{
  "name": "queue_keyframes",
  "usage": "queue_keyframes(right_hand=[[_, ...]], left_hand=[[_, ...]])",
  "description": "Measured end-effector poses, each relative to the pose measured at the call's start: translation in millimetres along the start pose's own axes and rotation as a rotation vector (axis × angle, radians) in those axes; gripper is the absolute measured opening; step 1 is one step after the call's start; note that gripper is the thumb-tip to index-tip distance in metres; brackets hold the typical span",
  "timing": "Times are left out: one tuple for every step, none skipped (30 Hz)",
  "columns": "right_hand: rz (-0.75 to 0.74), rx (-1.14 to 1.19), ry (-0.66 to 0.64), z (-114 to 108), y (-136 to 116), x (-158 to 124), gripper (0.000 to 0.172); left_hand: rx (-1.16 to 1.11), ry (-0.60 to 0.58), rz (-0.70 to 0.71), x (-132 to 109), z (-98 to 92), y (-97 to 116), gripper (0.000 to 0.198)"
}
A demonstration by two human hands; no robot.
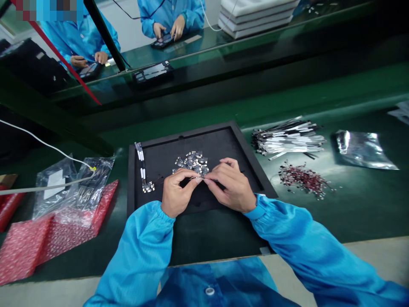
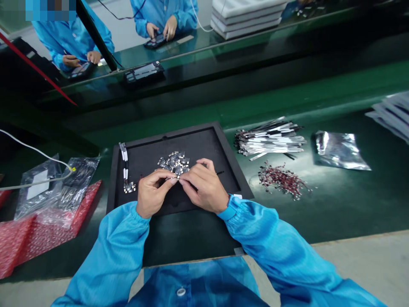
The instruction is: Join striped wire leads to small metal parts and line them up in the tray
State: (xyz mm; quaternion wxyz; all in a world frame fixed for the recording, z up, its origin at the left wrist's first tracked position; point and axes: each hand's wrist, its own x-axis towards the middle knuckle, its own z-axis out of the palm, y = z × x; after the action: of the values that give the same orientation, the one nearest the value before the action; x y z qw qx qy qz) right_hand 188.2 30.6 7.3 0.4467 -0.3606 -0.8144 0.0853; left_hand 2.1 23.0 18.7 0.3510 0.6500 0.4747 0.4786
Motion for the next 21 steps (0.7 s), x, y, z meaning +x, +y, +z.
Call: queue_keyframes(right_hand=[[-0.002, -0.002, 0.002, -0.1, -0.2, 0.2, 0.006], [-0.003, -0.003, 0.004, -0.2, -0.5, 0.4, 0.006], [-0.005, -0.004, 0.007, -0.3, -0.8, 0.6, 0.006], [-0.006, -0.004, 0.009, -0.4, -1.1, 0.8, 0.005], [-0.009, -0.004, 0.01, -0.5, -1.2, 0.9, 0.005], [-0.01, -0.004, 0.011, -0.5, -1.2, 1.0, 0.005], [-0.011, -0.005, 0.011, -0.5, -1.0, 1.1, 0.005], [-0.01, -0.005, 0.011, -0.5, -0.7, 1.1, 0.005], [-0.01, -0.005, 0.01, -0.4, -0.3, 1.1, 0.005], [-0.008, -0.005, 0.008, -0.4, 0.1, 1.1, 0.005], [-0.007, -0.006, 0.006, -0.4, 0.5, 1.1, 0.005], [-0.007, -0.007, 0.004, -0.4, 0.8, 1.2, 0.005], [-0.007, -0.008, 0.005, -0.4, 0.9, 1.2, 0.005], [-0.009, -0.009, 0.005, -0.5, 0.9, 1.2, 0.005], [-0.011, -0.01, 0.006, -0.7, 0.7, 1.2, 0.005], [-0.012, -0.011, 0.008, -0.8, 0.5, 1.1, 0.005], [-0.013, -0.01, 0.009, -0.9, 0.3, 1.0, 0.005], [-0.015, -0.01, 0.01, -1.0, 0.1, 0.8, 0.006], [-0.015, -0.01, 0.009, -1.0, -0.1, 0.6, 0.006], [-0.015, -0.01, 0.009, -0.9, -0.2, 0.5, 0.005], [-0.014, -0.008, 0.007, -0.7, -0.2, 0.4, 0.006]], left_hand=[[0.001, 0.001, -0.01, -0.2, 0.3, 0.1, 0.005], [0.001, 0.005, -0.017, -0.4, 0.7, 0.2, 0.005], [-0.001, 0.011, -0.021, -0.4, 1.0, 0.4, 0.005], [-0.003, 0.016, -0.023, -0.4, 1.4, 0.6, 0.004], [-0.004, 0.02, -0.023, -0.4, 1.7, 0.8, 0.004], [-0.004, 0.024, -0.023, -0.3, 1.9, 1.0, 0.004], [-0.001, 0.028, -0.023, -0.3, 2.0, 1.1, 0.004], [0.003, 0.029, -0.022, -0.3, 2.0, 1.3, 0.004], [0.009, 0.029, -0.02, -0.2, 1.9, 1.6, 0.004], [0.015, 0.029, -0.016, -0.2, 1.6, 2.0, 0.004], [0.02, 0.026, -0.011, -0.1, 1.3, 2.5, 0.003], [0.025, 0.021, -0.004, 0.0, 1.0, 3.2, 0.003], [0.029, 0.015, 0.004, 0.1, 0.6, 3.9, 0.002], [0.031, 0.008, 0.013, 0.2, 0.2, 4.6, 0.002], [0.033, 0.0, 0.022, 0.3, -0.1, 5.3, 0.001], [0.034, -0.006, 0.03, 0.4, -0.4, 5.8, 0.001], [0.034, -0.009, 0.039, 0.4, -0.7, 6.2, 0.001], [0.034, -0.01, 0.047, 0.4, -0.9, 6.4, 0.001], [0.036, -0.011, 0.052, 0.4, -1.1, 6.6, 0.001], [0.039, -0.011, 0.056, 0.3, -1.2, 6.8, 0.002], [0.042, -0.012, 0.059, 0.3, -1.3, 7.0, 0.002]])
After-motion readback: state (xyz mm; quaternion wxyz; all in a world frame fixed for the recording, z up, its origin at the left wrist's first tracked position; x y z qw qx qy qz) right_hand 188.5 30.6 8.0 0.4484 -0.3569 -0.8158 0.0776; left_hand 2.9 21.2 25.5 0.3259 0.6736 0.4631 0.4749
